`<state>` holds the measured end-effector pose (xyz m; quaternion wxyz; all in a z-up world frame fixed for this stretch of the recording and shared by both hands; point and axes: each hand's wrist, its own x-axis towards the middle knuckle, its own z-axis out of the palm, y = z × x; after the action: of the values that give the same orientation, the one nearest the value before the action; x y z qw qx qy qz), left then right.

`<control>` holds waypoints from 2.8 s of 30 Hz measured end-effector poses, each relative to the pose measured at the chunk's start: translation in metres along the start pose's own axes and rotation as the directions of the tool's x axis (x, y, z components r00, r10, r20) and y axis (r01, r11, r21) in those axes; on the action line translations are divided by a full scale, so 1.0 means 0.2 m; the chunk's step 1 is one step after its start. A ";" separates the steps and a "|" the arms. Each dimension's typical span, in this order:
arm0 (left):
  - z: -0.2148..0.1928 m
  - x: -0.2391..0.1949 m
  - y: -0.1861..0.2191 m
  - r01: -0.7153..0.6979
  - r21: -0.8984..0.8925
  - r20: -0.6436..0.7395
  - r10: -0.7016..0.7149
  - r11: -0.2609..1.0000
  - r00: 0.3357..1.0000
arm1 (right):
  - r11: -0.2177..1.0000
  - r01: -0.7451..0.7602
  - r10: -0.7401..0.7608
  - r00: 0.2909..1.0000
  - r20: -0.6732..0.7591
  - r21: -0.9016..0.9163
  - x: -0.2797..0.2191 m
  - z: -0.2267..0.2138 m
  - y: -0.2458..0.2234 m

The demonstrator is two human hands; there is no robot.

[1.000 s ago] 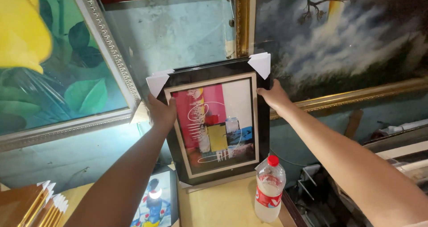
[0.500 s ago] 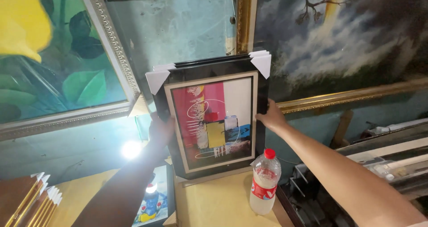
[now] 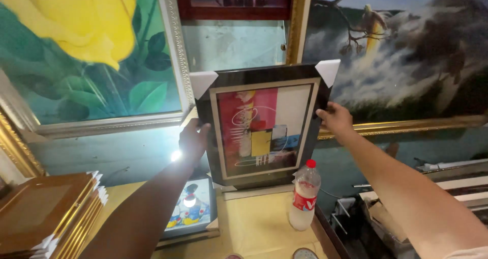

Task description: Attaching metal hanging hooks to the back of a picture frame using screws and a manual screwdriver.

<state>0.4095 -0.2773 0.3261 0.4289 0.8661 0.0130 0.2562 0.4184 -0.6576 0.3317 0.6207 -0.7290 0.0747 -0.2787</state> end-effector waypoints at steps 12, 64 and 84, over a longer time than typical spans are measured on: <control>-0.74 -0.14 0.02 -0.087 -0.155 -0.215 0.052 0.984 0.975 | 0.961 0.259 -0.261 0.965 -0.005 -0.098 -0.39 0.20 -0.58; -1.67 -1.46 -1.35 0.574 -0.567 0.293 -0.506 0.591 0.811 | 0.788 -0.609 0.606 0.742 0.286 -0.090 -2.23 0.58 -0.04; -1.78 -2.06 -1.57 0.261 0.199 0.498 -0.327 0.945 0.803 | 0.611 -0.295 0.576 0.803 0.156 -0.735 -3.00 0.53 0.51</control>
<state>-0.0478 0.0824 0.0906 0.3973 0.9146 0.0449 -0.0607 -0.0056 -0.3156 0.0388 0.3618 -0.9005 0.2286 0.0773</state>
